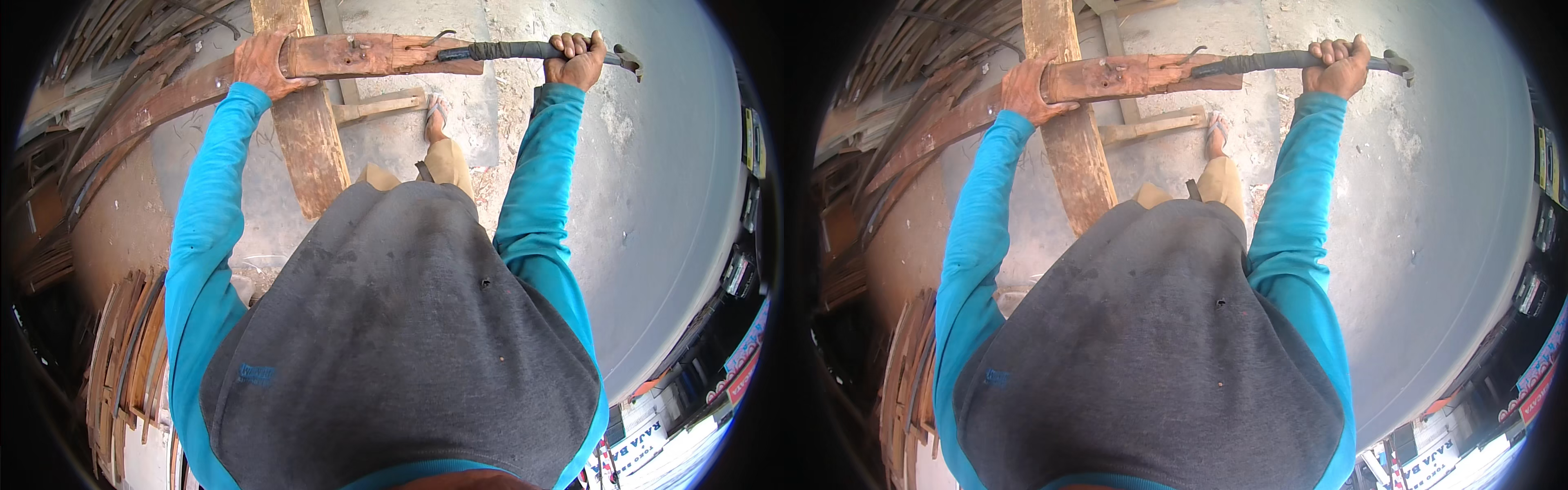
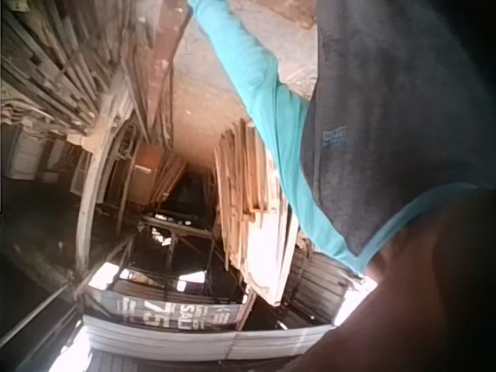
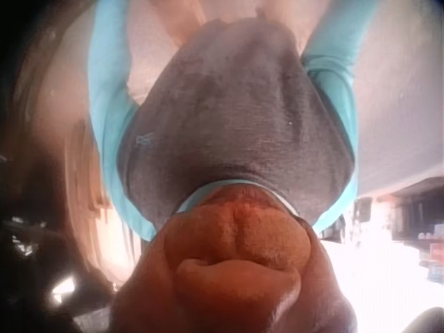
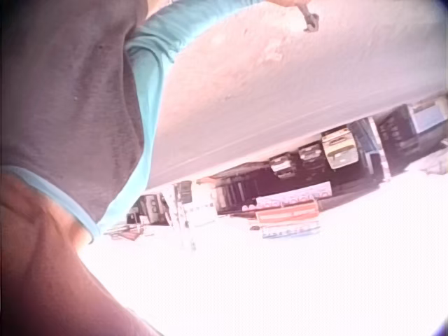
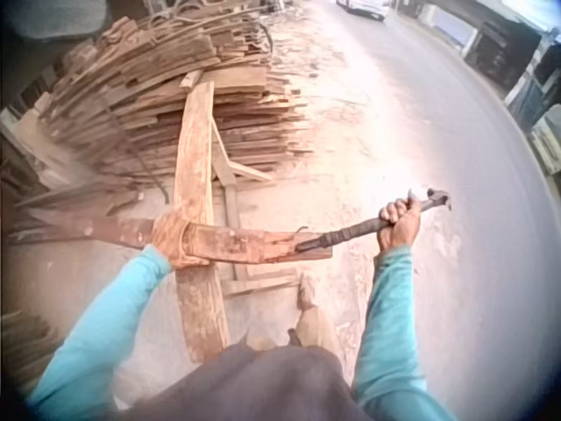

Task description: The person removes old nails from a wooden beam using the claw of a hammer. They position the claw under the nail head and pull the hammer back to pry the nail out, repeating the process for multiple nails.

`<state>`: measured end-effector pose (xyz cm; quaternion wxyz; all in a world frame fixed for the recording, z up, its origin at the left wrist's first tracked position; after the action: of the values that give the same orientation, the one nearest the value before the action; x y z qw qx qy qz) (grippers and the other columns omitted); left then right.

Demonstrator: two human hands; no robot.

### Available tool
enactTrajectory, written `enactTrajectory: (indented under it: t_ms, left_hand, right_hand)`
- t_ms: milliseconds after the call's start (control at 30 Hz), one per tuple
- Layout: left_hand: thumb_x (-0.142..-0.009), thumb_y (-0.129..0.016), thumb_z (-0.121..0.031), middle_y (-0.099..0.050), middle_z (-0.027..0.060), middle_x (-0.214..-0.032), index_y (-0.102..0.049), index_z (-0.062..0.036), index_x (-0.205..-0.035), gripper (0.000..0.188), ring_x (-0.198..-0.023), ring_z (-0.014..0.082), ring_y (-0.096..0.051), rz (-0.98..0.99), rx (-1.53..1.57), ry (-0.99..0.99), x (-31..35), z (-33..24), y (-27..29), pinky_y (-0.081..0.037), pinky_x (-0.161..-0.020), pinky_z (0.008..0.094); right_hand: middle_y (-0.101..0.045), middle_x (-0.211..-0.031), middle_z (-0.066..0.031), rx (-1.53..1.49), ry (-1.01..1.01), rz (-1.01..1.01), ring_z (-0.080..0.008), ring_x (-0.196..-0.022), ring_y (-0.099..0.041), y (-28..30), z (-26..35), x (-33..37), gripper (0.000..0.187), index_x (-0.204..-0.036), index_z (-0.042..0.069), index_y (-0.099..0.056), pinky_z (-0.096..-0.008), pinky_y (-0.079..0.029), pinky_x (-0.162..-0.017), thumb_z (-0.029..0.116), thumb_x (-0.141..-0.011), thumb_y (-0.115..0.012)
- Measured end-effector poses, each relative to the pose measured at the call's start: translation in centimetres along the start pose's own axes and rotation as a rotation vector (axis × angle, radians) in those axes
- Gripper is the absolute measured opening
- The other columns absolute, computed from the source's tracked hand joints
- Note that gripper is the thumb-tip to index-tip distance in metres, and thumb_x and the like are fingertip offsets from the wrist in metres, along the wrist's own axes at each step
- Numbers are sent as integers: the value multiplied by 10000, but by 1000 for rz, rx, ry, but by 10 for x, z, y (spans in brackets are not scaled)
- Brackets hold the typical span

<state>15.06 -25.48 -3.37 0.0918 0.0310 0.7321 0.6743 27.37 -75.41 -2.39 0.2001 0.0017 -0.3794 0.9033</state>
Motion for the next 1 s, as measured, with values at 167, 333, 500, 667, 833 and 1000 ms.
enactTrajectory:
  t_ms: [167,333,500,667,833,1000]
  left_hand:
    - [-552,-878,-734,-591,122,-1301,-478,-252,-1449,1094,-1292,323,-518,65,-61,51,-5,1,-6,-325,-1132,534]
    - [-548,-893,-708,-598,106,-1321,-480,-267,-1451,1087,-1284,315,-534,-93,-61,11,-5,7,-8,-356,-1094,508]
    - [-529,-910,-685,-605,100,-1338,-485,-271,-1449,1095,-1289,307,-543,-54,-70,11,-10,-4,2,-365,-1100,494]
    - [-553,-856,-766,-587,123,-1325,-508,-228,-1446,1099,-1298,328,-523,-34,22,14,-4,9,-9,-311,-1146,532]
    - [-537,-884,-736,-592,120,-1246,-513,-232,-1431,1092,-1252,327,-541,-80,24,-57,3,2,-4,-338,-1114,555]
    - [-552,-915,-669,-604,78,-1252,-491,-257,-1438,1065,-1219,307,-563,-93,-7,-47,0,4,2,-386,-1060,535]
  right_hand:
    - [-322,-640,-10,112,188,31,-139,-516,-379,-34,34,41,265,-804,91,-384,-361,-421,-509,207,-992,-530]
    - [-315,-580,-13,187,354,26,-148,-483,-367,-61,56,108,288,-745,101,-379,-372,-434,-502,202,-983,-505]
    - [-332,-587,-9,151,377,54,-147,-491,-372,-62,59,128,283,-735,114,-400,-362,-437,-523,216,-982,-494]
    - [-311,-554,0,233,408,-18,-127,-468,-362,-74,56,118,301,-710,116,-367,-323,-412,-470,211,-966,-494]
    - [-314,-568,5,183,302,17,-124,-472,-364,-59,48,99,337,-698,124,-376,-318,-414,-473,238,-986,-508]
    - [-340,-572,-24,243,369,-44,-141,-480,-386,-62,47,90,315,-725,83,-393,-323,-413,-475,219,-977,-522]
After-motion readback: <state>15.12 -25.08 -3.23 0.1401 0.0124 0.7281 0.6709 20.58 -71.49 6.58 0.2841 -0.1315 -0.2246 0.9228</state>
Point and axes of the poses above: each hand's wrist, its own x-axis away from the middle knuckle, its own y-axis out of the back of the hand, z = x × y, the point moved 8 cm from there along -x, towards the middle knuckle
